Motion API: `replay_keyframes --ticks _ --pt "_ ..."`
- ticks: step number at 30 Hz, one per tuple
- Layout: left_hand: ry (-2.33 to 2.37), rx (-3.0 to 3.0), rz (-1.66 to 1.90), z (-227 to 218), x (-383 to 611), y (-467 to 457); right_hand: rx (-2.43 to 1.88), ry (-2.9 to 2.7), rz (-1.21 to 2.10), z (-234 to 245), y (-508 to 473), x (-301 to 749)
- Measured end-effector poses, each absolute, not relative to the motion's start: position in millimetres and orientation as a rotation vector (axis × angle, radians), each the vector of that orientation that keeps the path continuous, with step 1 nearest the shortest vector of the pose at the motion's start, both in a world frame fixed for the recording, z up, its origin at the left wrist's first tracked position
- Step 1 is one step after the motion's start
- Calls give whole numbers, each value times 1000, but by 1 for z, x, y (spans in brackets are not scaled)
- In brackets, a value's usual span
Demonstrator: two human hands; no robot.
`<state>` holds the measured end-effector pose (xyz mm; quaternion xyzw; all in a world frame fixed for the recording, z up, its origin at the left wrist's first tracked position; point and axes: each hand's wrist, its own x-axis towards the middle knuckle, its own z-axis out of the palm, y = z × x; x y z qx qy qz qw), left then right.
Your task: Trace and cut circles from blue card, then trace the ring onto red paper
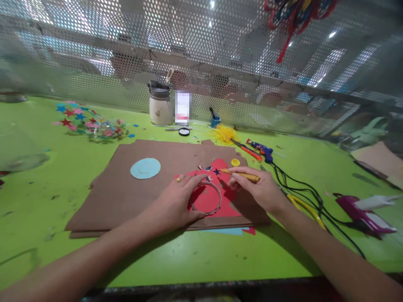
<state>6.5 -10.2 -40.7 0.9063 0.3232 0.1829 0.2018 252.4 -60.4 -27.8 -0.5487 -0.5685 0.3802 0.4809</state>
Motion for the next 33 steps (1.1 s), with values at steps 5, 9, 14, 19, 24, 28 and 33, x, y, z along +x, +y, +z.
replay_keyframes --ticks 5,9,14,19,24,28,33 --pt "870 2515 494 -41 6 -9 -1374 -1450 859 -39 -62 249" --pt "858 2477 494 -43 6 -9 -1381 -1437 888 -44 -65 250" --pt "974 2376 563 -40 2 -15 -1285 -1260 1050 -44 -67 251" --pt "1184 2329 616 -34 -7 -22 -1278 -1261 1075 -47 -69 251" --pt "1229 2421 576 -31 -1 -31 -1340 -1323 997 -48 -75 246" --pt "1275 2517 575 -26 16 -40 -1406 -1462 867 -46 -83 238" --pt "1346 2526 640 -30 31 -49 -1416 -1560 800 -45 -87 228"
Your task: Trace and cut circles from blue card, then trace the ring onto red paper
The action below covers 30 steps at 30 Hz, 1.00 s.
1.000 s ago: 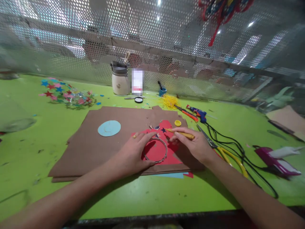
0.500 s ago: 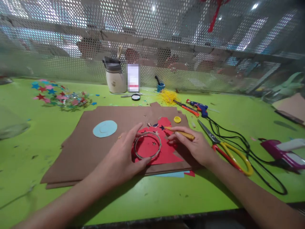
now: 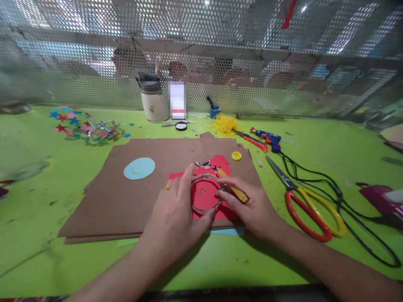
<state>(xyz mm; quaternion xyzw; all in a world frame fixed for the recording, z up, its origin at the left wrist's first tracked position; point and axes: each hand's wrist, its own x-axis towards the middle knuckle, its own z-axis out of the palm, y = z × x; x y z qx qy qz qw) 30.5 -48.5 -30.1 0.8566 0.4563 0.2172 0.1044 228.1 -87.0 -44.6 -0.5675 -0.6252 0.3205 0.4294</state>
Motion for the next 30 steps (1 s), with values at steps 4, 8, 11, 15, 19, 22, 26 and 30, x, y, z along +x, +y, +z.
replay_keyframes --ticks 4,8,11,15,19,22,26,30 --pt "1339 2563 665 -36 33 -52 -1471 -1578 713 -44 -86 222" --pt "1241 2560 709 -33 28 -57 -1506 -1605 667 -37 -80 222" --pt "1172 2540 768 -27 14 -61 -1529 -1548 773 -27 -71 229" --pt "1179 2559 811 -20 -13 -57 -1395 -1540 995 -15 -55 243" --pt "1050 2635 715 -20 -27 -44 -1387 -1753 965 -12 -46 244" --pt "1008 2634 584 -21 -26 -36 -1414 -1882 868 -12 -45 237" --pt "1006 2616 466 -25 -22 -33 -1383 -1995 819 -17 -46 230" --pt "1051 2580 403 -30 -19 -32 -1342 -2102 673 -25 -45 231"
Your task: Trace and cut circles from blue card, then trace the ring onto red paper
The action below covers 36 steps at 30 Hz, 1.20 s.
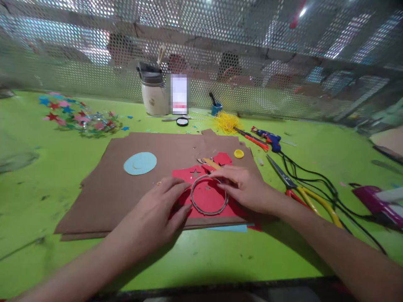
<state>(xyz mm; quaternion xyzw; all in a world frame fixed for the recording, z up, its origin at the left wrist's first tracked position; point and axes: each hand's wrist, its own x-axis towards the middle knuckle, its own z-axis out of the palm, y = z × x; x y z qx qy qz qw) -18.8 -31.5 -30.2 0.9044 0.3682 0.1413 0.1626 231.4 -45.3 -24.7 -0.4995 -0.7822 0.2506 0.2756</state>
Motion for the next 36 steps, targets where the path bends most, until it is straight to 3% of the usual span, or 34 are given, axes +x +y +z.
replay_keyframes --ticks 36 --pt "1021 2740 382 -34 -14 -37 -1480 -1935 723 -38 -59 234"
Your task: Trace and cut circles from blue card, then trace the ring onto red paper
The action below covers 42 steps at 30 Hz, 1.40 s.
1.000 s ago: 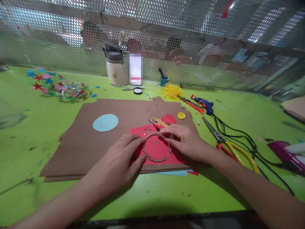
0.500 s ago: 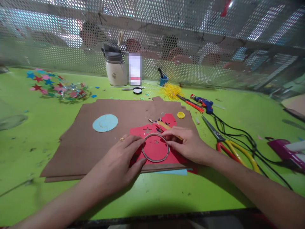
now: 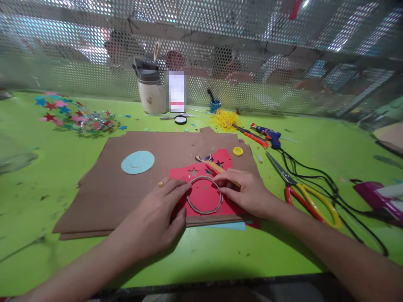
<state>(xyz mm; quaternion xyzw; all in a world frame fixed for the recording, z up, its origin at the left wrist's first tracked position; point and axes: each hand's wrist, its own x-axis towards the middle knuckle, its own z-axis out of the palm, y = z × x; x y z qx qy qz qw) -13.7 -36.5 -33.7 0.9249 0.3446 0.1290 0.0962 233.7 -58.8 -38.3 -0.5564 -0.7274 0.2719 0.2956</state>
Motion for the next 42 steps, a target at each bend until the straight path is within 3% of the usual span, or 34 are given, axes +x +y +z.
replay_keyframes --ticks 10,19,42 --pt "910 2730 376 -12 -7 -22 -1480 -1911 721 -41 -58 235" --pt "926 2652 325 -34 2 -19 -1422 -1908 738 -40 -58 234" --pt "934 2710 438 -41 1 -23 -1457 -1929 763 -39 -57 235"
